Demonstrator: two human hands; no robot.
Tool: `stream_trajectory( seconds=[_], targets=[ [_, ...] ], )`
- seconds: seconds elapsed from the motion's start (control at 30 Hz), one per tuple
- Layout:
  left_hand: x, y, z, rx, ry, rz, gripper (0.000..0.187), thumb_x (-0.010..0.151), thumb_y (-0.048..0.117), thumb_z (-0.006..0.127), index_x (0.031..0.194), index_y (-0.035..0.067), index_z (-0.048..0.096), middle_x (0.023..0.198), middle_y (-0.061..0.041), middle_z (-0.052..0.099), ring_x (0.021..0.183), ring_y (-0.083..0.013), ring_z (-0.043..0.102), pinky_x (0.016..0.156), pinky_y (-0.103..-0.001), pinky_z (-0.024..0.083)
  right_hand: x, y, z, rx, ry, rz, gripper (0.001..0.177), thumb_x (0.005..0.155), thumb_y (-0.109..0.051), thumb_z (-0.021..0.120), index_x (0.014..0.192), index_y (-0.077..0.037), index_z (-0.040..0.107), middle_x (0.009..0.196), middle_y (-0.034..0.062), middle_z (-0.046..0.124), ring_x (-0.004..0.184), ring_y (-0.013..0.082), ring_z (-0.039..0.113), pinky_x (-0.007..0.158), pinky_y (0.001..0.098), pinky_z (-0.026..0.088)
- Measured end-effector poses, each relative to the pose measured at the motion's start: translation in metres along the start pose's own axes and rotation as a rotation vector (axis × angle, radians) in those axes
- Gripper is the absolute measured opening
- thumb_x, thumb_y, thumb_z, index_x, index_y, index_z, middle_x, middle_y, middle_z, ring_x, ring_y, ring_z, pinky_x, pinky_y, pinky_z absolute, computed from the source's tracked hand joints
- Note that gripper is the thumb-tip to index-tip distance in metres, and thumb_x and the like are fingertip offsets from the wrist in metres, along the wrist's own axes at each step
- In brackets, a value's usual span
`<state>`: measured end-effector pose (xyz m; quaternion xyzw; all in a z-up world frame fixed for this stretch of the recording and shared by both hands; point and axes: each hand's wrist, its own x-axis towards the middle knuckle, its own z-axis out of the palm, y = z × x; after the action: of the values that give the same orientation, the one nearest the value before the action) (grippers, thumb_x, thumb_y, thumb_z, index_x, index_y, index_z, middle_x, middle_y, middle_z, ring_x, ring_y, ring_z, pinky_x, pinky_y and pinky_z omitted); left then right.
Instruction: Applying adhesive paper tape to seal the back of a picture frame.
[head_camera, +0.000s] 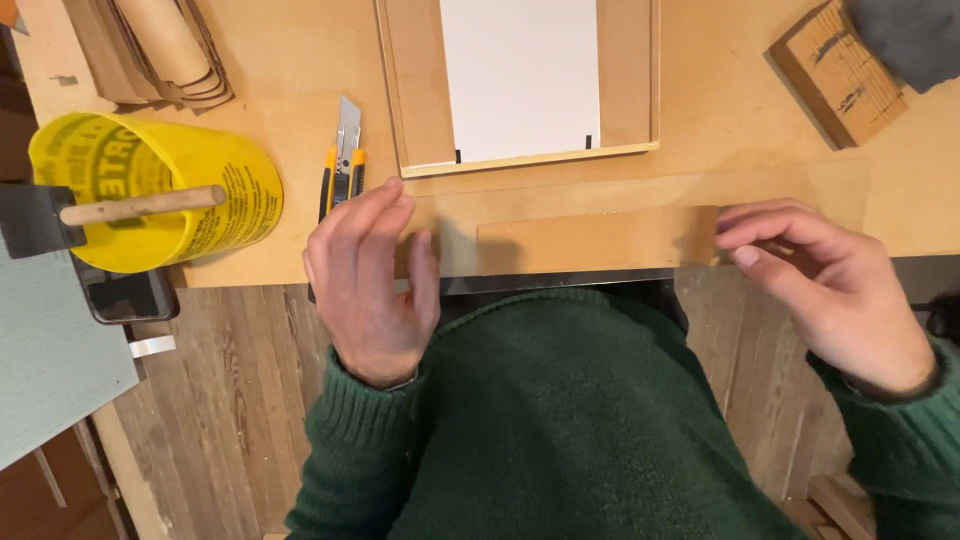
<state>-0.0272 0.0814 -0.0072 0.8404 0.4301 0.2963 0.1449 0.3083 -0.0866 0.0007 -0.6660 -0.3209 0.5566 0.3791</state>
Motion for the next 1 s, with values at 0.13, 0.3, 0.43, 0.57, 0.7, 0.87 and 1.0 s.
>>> stream_trajectory(
  seconds=[0.13,0.3,0.43,0.57,0.7,0.87,1.0],
  targets=[
    [0.001,-0.001,0.003,-0.002,0.000,0.025,0.030,0.097,0.000,0.075,0.125,0.002,0.064,0.136,-0.011,0.064,0.126,-0.0308,0.060,0.109,-0.042,0.048,0.003,-0.002,0.000,-0.375,0.109,-0.233,0.020,0.099,-0.003,0.060,0.117,-0.006,0.067,0.119,0.0044,0.072,0.113,0.0145,0.070,0.101,0.0294,0.057],
    [-0.002,-0.005,0.006,-0.049,-0.029,0.086,0.029,0.097,0.000,0.074,0.124,0.001,0.064,0.133,-0.013,0.064,0.124,-0.0305,0.062,0.109,-0.042,0.051,0.021,-0.006,-0.005,-1.066,0.101,-0.567,0.023,0.094,-0.009,0.077,0.117,-0.006,0.073,0.113,0.0051,0.072,0.100,0.0183,0.069,0.086,0.0306,0.057],
    [-0.006,-0.002,0.003,-0.186,-0.081,0.137,0.022,0.094,0.007,0.078,0.109,0.006,0.062,0.123,-0.013,0.066,0.117,-0.0304,0.064,0.103,-0.041,0.052,0.031,-0.044,0.004,-1.415,0.076,-0.656,0.022,0.078,-0.014,0.087,0.099,-0.010,0.080,0.103,0.0065,0.071,0.097,0.0229,0.064,0.079,0.0355,0.054],
    [-0.006,0.012,0.007,-0.309,-0.216,0.184,0.033,0.089,0.021,0.085,0.109,0.005,0.063,0.120,-0.014,0.066,0.113,-0.0319,0.063,0.100,-0.045,0.049,0.044,-0.076,0.015,-1.300,-0.013,-0.835,0.027,0.071,-0.016,0.087,0.095,-0.009,0.078,0.116,0.0140,0.071,0.101,0.0263,0.060,0.083,0.0399,0.051],
    [0.001,0.023,0.009,-0.327,-0.245,0.205,0.059,0.084,0.025,0.083,0.128,-0.002,0.054,0.125,-0.016,0.062,0.121,-0.0349,0.058,0.104,-0.048,0.047,0.055,-0.117,0.029,-1.173,-0.097,-0.924,0.020,0.073,-0.015,0.086,0.090,-0.009,0.076,0.114,0.0125,0.069,0.102,0.0258,0.059,0.083,0.0426,0.046],
    [-0.011,-0.002,0.031,-0.297,-0.159,0.088,0.060,0.081,0.008,0.078,0.134,0.001,0.051,0.109,-0.009,0.063,0.107,-0.0272,0.061,0.099,-0.046,0.048,0.078,-0.120,0.005,-1.085,-0.114,-0.624,0.019,0.068,-0.018,0.079,0.085,-0.011,0.076,0.115,0.0113,0.066,0.106,0.0219,0.064,0.097,0.0401,0.052],
    [0.010,-0.015,0.018,-0.647,-0.055,-0.222,0.057,0.091,-0.005,0.073,0.141,0.000,0.045,0.107,-0.004,0.065,0.096,-0.0149,0.062,0.089,-0.031,0.052,0.096,-0.094,0.002,-0.537,-0.031,-0.552,0.004,0.092,-0.009,0.064,0.094,-0.006,0.063,0.116,0.0083,0.060,0.109,0.0176,0.062,0.105,0.0342,0.051]
  ],
)
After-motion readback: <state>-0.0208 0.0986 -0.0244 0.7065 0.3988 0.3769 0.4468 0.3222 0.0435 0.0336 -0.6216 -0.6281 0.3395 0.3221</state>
